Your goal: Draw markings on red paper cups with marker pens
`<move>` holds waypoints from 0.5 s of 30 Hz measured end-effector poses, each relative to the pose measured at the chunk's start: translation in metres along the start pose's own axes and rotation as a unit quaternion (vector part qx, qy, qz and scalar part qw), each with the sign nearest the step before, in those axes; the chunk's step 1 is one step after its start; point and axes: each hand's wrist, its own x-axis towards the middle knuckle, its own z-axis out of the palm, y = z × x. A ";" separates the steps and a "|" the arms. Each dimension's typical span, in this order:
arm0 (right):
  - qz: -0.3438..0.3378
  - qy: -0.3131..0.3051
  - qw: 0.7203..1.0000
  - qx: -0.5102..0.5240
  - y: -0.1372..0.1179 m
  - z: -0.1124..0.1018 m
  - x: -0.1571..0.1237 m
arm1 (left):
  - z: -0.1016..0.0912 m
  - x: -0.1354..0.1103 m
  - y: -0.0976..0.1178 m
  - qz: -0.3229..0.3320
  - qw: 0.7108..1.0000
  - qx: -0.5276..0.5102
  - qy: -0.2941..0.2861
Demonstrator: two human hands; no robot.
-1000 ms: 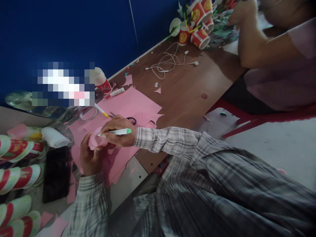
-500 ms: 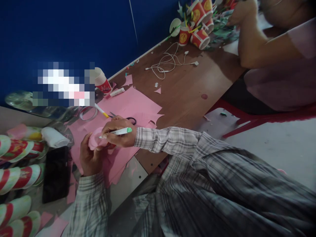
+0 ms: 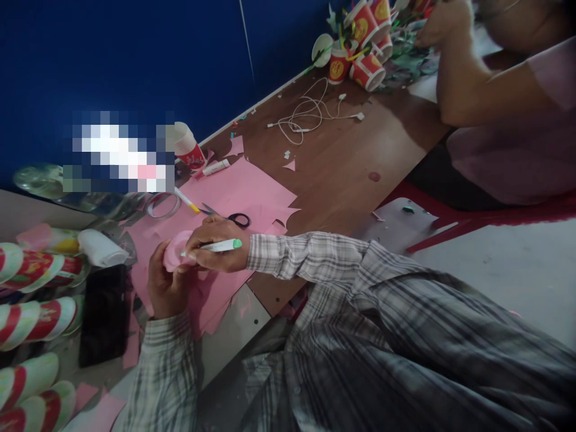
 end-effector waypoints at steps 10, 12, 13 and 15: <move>-0.009 0.031 0.999 0.005 0.003 -0.010 0.001 | 0.001 -0.001 0.000 0.006 1.000 -0.006 0.001; -0.009 0.036 0.999 0.006 0.003 -0.007 0.001 | 0.002 0.000 0.000 -0.001 1.000 -0.014 0.003; -0.005 0.037 0.999 0.005 0.003 -0.006 0.002 | 0.002 0.000 0.001 -0.004 1.000 -0.016 0.003; 0.012 0.033 0.999 -0.003 0.002 -0.003 0.002 | 0.001 0.000 0.002 -0.003 1.000 -0.012 0.003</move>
